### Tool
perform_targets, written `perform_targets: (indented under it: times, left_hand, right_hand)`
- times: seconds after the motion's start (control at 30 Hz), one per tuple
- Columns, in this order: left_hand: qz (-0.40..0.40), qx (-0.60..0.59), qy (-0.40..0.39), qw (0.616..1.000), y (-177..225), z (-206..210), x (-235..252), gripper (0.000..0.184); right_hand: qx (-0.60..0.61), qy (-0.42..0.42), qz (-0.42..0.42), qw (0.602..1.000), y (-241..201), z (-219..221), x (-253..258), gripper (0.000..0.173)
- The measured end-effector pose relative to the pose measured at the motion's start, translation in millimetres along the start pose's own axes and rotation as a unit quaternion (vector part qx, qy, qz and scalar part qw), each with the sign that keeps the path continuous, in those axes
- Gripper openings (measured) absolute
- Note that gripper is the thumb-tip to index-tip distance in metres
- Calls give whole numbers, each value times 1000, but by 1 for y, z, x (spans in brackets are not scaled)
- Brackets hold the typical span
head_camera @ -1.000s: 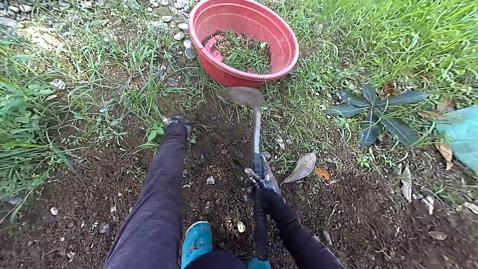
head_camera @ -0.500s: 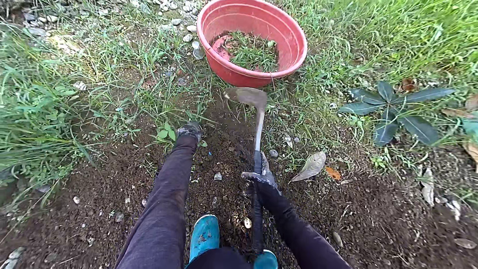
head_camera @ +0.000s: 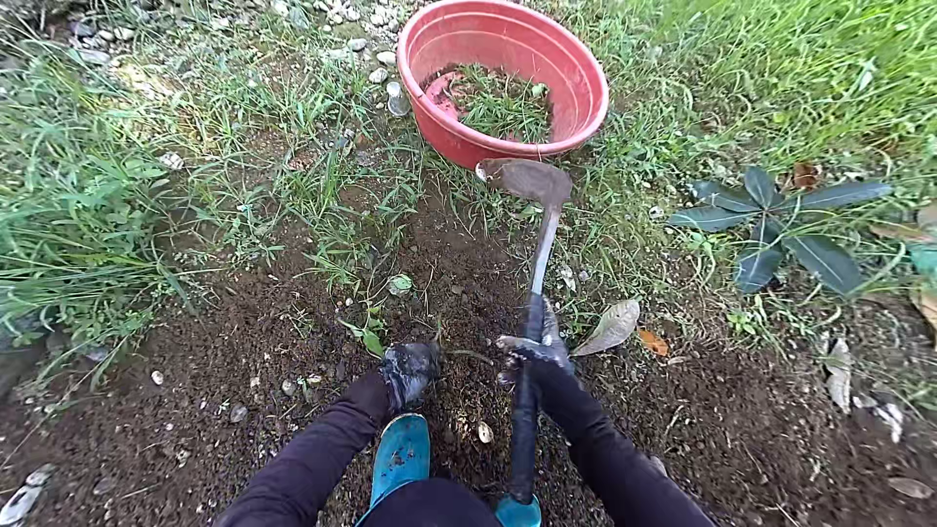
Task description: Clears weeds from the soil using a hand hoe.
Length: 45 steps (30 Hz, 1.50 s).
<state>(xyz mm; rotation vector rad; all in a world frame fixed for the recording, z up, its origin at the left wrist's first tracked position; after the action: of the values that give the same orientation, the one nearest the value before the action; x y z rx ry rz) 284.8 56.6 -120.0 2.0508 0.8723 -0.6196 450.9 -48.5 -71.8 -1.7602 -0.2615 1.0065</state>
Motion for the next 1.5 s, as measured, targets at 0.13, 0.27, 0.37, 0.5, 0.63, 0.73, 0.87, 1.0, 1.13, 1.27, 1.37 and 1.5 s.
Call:
perform_targets:
  times: [0.13,0.27,0.37,0.5,0.63,0.73,0.87,1.0,1.13,1.27,1.37,1.5]
  left_hand:
    - [-39,67,94,993,7,-59,26,43]
    - [-91,56,151,983,-15,-110,63,48]
    - [-121,34,200,972,-24,-142,92,50]
    - [-130,51,146,979,16,-171,102,64]
    - [-52,-29,234,971,34,-194,135,47]
    - [-51,-4,160,986,37,-208,150,57]
    - [-5,-148,258,955,24,-225,191,52]
    - [-112,18,214,970,2,-230,189,73]
    - [-202,42,213,955,-22,-222,168,55]
    - [-221,76,194,953,-23,-206,163,38]
    - [-201,67,188,959,-21,-201,156,34]
    - [-123,26,195,973,-27,-172,138,37]
  right_hand:
    - [-212,-144,84,963,60,8,-9,109]
    - [-194,-85,48,976,30,-4,1,107]
    - [-81,7,-18,997,-2,6,15,98]
    - [-110,-3,4,994,22,29,33,101]
    - [-157,-35,32,987,31,20,38,109]
    - [-76,36,11,996,19,23,36,100]
    - [-200,-1,42,979,31,30,49,94]
    - [-245,-35,40,968,23,16,48,103]
    - [-138,59,-16,989,3,13,42,97]
    - [-227,-13,22,974,20,29,52,98]
    - [-266,-65,31,961,24,13,49,105]
    - [-97,3,9,995,14,-2,33,104]
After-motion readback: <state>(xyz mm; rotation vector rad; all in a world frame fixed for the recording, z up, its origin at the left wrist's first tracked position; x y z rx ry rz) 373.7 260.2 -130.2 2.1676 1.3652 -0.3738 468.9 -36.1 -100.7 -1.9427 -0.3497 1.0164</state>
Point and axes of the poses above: each hand's wrist, its own x-axis towards the middle knuckle, its own z-axis out of the palm, y = z × x, the point moved 9 cm from there along x, towards the middle knuckle, and after that the axes turned 8 degrees about -z, right-handed, at the moved point
